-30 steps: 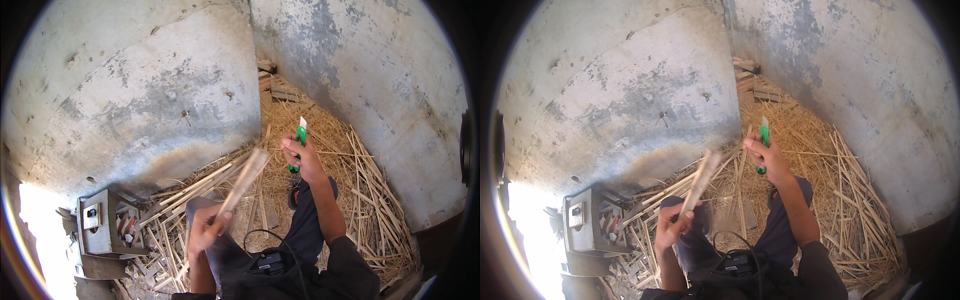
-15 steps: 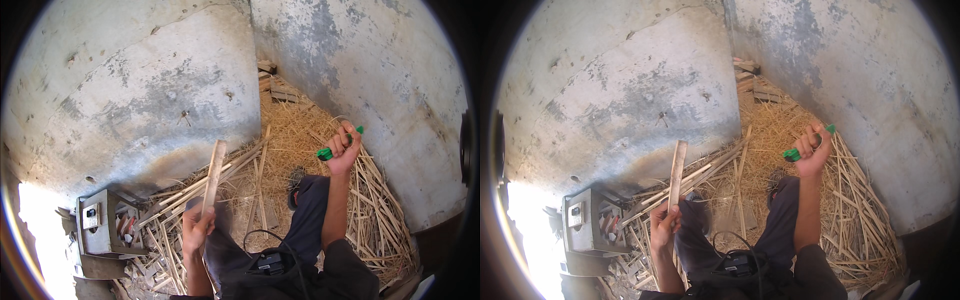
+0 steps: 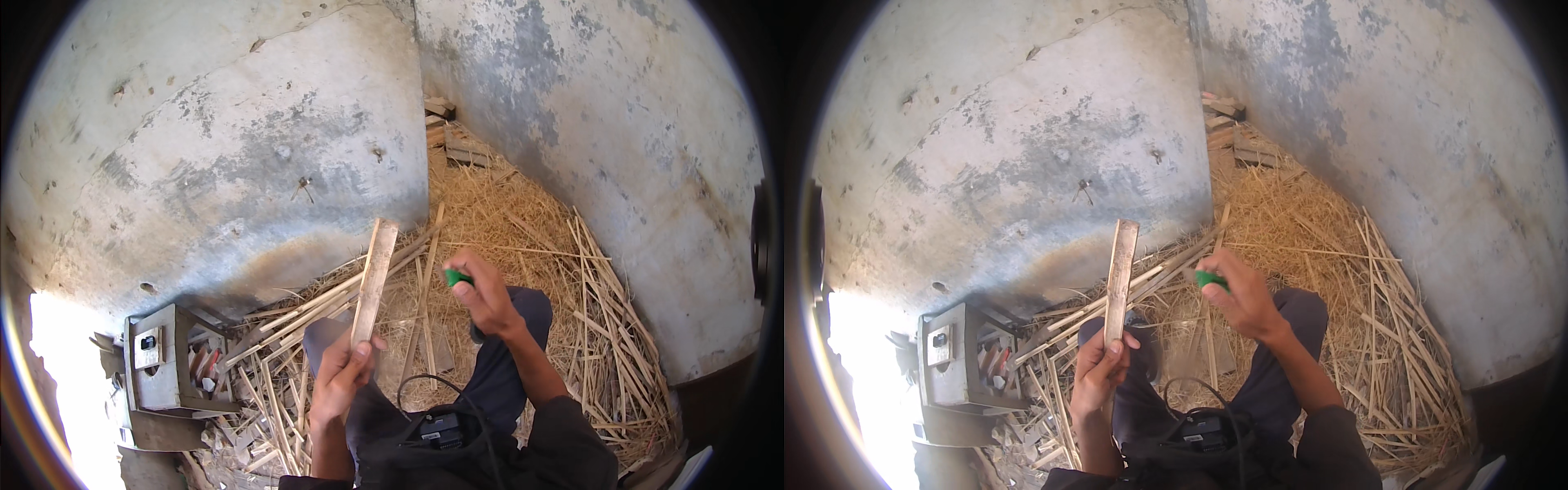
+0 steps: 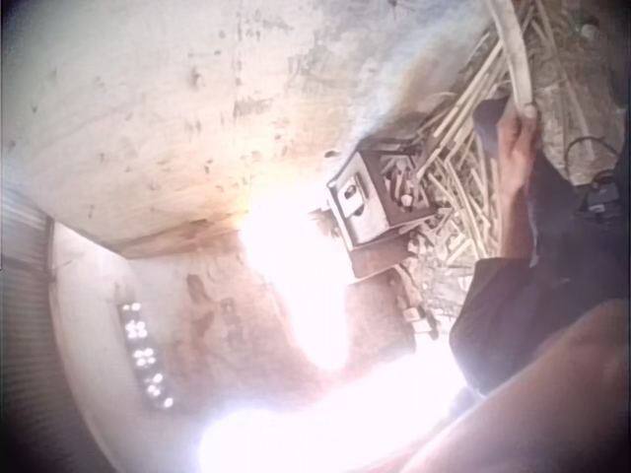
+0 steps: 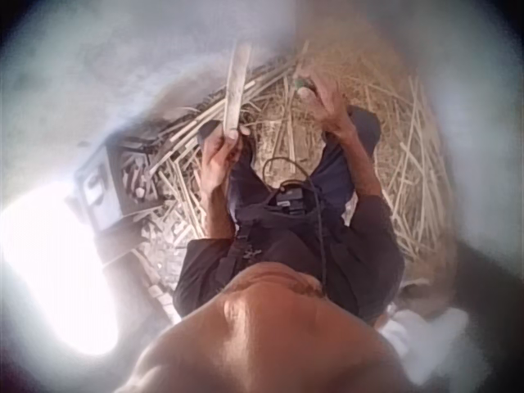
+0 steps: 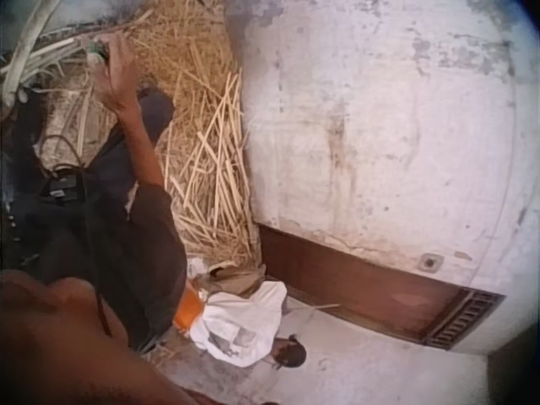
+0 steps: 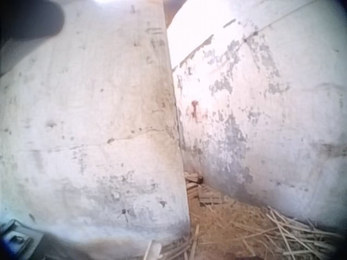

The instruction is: The person peels a strip of bamboo by hand using a green utility knife while sitting on a straw-covered floor.

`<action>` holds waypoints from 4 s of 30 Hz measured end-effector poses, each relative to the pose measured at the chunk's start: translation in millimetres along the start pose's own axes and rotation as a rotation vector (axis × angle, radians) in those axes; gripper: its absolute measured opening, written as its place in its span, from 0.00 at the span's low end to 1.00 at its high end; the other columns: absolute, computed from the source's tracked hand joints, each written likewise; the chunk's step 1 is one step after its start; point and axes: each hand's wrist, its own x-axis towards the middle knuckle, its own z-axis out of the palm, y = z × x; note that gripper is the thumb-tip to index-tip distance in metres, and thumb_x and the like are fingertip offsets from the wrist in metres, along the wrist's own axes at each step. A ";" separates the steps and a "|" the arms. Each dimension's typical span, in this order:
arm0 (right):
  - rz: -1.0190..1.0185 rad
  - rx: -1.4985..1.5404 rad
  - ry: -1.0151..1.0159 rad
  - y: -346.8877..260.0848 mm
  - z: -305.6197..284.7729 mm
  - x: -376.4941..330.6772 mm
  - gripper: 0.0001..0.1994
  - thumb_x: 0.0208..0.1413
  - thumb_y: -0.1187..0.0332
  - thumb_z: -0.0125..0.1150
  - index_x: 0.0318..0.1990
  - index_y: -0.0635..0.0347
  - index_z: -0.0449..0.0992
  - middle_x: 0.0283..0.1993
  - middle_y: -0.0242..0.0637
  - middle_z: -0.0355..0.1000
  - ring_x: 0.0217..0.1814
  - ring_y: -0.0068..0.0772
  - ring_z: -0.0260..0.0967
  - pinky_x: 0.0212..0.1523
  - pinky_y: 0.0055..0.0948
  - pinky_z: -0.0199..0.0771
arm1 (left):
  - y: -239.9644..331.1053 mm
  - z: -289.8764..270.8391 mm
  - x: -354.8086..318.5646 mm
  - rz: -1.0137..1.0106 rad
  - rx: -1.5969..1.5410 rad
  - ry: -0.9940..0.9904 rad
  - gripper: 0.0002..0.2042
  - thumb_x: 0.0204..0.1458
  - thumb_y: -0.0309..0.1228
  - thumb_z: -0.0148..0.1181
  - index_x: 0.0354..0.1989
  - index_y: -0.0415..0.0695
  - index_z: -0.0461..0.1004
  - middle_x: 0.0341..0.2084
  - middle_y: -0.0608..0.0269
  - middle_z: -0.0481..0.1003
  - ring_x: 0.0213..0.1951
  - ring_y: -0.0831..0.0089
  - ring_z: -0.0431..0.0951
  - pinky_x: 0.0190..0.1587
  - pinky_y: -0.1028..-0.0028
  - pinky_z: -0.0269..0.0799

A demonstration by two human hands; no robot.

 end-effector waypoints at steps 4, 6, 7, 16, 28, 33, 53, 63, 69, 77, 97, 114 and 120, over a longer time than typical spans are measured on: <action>-0.245 -0.154 -0.064 -26.8 16.1 -1.0 0.18 0.65 0.52 0.69 0.50 0.57 0.81 0.35 0.38 0.76 0.33 0.42 0.78 0.34 0.34 0.76 | 2.9 6.0 -0.9 -0.048 -0.009 -0.038 0.15 0.73 0.44 0.55 0.45 0.42 0.75 0.22 0.74 0.66 0.21 0.85 0.60 0.24 0.80 0.52; -0.346 -0.196 -0.053 -38.4 21.8 1.7 0.17 0.64 0.53 0.70 0.48 0.56 0.82 0.32 0.35 0.76 0.29 0.39 0.77 0.30 0.32 0.75 | 5.7 11.4 -1.6 -0.046 -0.033 -0.045 0.13 0.74 0.39 0.53 0.41 0.43 0.73 0.21 0.78 0.59 0.22 0.85 0.55 0.26 0.77 0.48; -0.372 -0.239 -0.054 -45.7 23.1 3.4 0.17 0.62 0.53 0.72 0.48 0.56 0.83 0.31 0.33 0.76 0.28 0.37 0.77 0.28 0.32 0.74 | 6.7 12.3 -2.1 -0.046 -0.034 -0.044 0.13 0.74 0.39 0.53 0.41 0.43 0.73 0.21 0.78 0.59 0.22 0.85 0.55 0.26 0.77 0.48; -0.465 -0.463 0.025 -61.7 27.5 3.6 0.20 0.55 0.51 0.75 0.49 0.52 0.85 0.26 0.28 0.71 0.24 0.30 0.73 0.24 0.31 0.70 | 14.9 20.5 -8.0 -0.065 0.004 0.007 0.14 0.75 0.40 0.50 0.41 0.43 0.72 0.22 0.78 0.61 0.22 0.87 0.56 0.25 0.78 0.49; -0.428 -0.294 0.021 -53.9 21.9 4.6 0.16 0.58 0.56 0.77 0.49 0.53 0.85 0.26 0.28 0.72 0.22 0.26 0.71 0.24 0.28 0.69 | 5.7 25.8 -7.9 0.063 0.120 0.030 0.14 0.78 0.34 0.46 0.41 0.40 0.74 0.22 0.78 0.64 0.24 0.88 0.60 0.26 0.78 0.55; 0.022 0.055 -0.140 -58.9 15.2 2.1 0.16 0.60 0.65 0.74 0.51 0.64 0.82 0.28 0.28 0.75 0.27 0.15 0.73 0.29 0.26 0.72 | 2.7 29.9 -2.4 0.149 0.405 0.143 0.12 0.75 0.32 0.50 0.42 0.37 0.75 0.18 0.66 0.69 0.23 0.79 0.68 0.28 0.71 0.64; 0.294 0.620 -0.145 -39.1 33.9 11.0 0.11 0.64 0.68 0.74 0.48 0.65 0.87 0.36 0.29 0.84 0.27 0.08 0.61 0.28 0.19 0.58 | 3.1 17.2 15.5 -0.077 0.068 -0.096 0.19 0.78 0.42 0.46 0.35 0.43 0.71 0.18 0.76 0.63 0.21 0.86 0.60 0.24 0.78 0.54; 0.207 0.292 0.003 -56.2 35.9 13.2 0.06 0.59 0.73 0.75 0.42 0.63 0.86 0.30 0.23 0.80 0.23 0.05 0.52 0.24 0.18 0.47 | -10.6 13.9 23.4 -0.119 -0.085 -0.133 0.20 0.78 0.45 0.46 0.34 0.45 0.69 0.18 0.78 0.60 0.16 0.87 0.56 0.19 0.78 0.51; 0.114 0.105 0.068 -51.5 38.8 12.3 0.05 0.57 0.74 0.76 0.39 0.62 0.86 0.30 0.25 0.79 0.24 0.06 0.57 0.24 0.18 0.50 | -16.4 18.0 22.3 -0.049 0.047 -0.045 0.19 0.78 0.41 0.47 0.34 0.44 0.71 0.19 0.78 0.62 0.22 0.88 0.60 0.25 0.79 0.55; 0.219 0.166 -0.102 -49.0 20.6 17.7 0.03 0.60 0.73 0.70 0.37 0.61 0.81 0.30 0.28 0.78 0.26 0.20 0.69 0.28 0.25 0.66 | -15.4 17.8 20.6 -0.006 0.258 0.030 0.19 0.77 0.39 0.48 0.33 0.41 0.72 0.20 0.77 0.65 0.24 0.86 0.62 0.27 0.77 0.58; -0.307 -0.279 -0.052 -43.7 10.6 6.8 0.17 0.62 0.55 0.73 0.48 0.57 0.82 0.33 0.34 0.77 0.29 0.37 0.79 0.29 0.32 0.75 | 1.3 6.5 15.0 -0.138 -0.039 -0.082 0.24 0.77 0.48 0.46 0.30 0.45 0.67 0.17 0.73 0.59 0.16 0.83 0.56 0.19 0.78 0.52; -0.444 -0.581 0.130 -58.3 24.7 0.5 0.17 0.55 0.50 0.76 0.45 0.48 0.86 0.23 0.25 0.69 0.21 0.28 0.70 0.22 0.31 0.68 | 6.5 29.2 2.3 0.027 0.175 0.109 0.20 0.78 0.37 0.47 0.31 0.42 0.70 0.19 0.79 0.62 0.24 0.89 0.57 0.26 0.78 0.52; -0.461 -0.594 0.171 -50.8 23.9 -1.9 0.17 0.56 0.49 0.76 0.44 0.49 0.86 0.23 0.25 0.70 0.20 0.28 0.70 0.21 0.31 0.67 | 7.7 29.3 4.2 0.006 0.205 0.077 0.18 0.77 0.36 0.47 0.33 0.39 0.72 0.21 0.78 0.64 0.25 0.87 0.60 0.28 0.77 0.56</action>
